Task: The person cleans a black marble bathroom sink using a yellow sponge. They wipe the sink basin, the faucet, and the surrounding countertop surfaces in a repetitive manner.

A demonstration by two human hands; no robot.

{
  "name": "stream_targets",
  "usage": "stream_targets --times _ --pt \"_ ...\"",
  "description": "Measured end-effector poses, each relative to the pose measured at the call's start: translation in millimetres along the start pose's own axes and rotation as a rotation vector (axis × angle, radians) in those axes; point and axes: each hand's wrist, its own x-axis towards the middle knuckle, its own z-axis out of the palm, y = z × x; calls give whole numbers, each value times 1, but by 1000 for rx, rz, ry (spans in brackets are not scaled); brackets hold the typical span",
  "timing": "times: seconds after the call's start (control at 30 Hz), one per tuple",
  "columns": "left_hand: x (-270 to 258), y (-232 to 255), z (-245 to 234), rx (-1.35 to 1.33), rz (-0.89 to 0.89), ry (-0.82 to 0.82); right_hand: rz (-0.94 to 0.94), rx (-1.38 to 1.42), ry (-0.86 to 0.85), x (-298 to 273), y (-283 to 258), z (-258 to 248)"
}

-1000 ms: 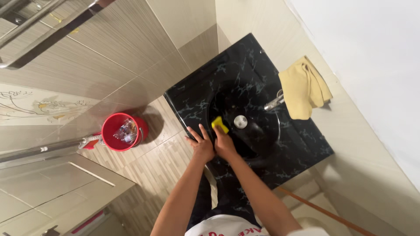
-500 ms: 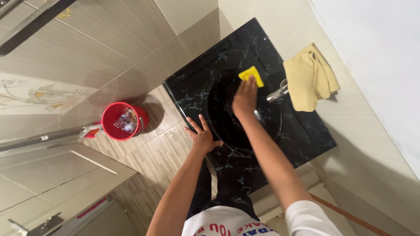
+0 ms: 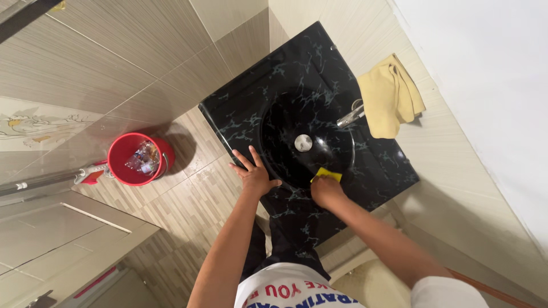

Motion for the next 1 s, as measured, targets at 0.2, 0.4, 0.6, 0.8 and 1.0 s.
stream_targets --times 0.2,0.4,0.6,0.8,1.0 --pt "2 -1 6 -111 -28 51 -50 -461 644 55 40 -48" --pt "-4 0 -1 0 -8 34 20 -129 -63 24 -2 -40" --pt "0 0 4 -270 -113 63 -67 647 269 -17 -81 -31" --pt "-1 -1 6 -63 -8 98 64 101 128 -13 10 -28" --pt "-5 2 -5 -6 21 46 69 509 -63 20 -22 -1"
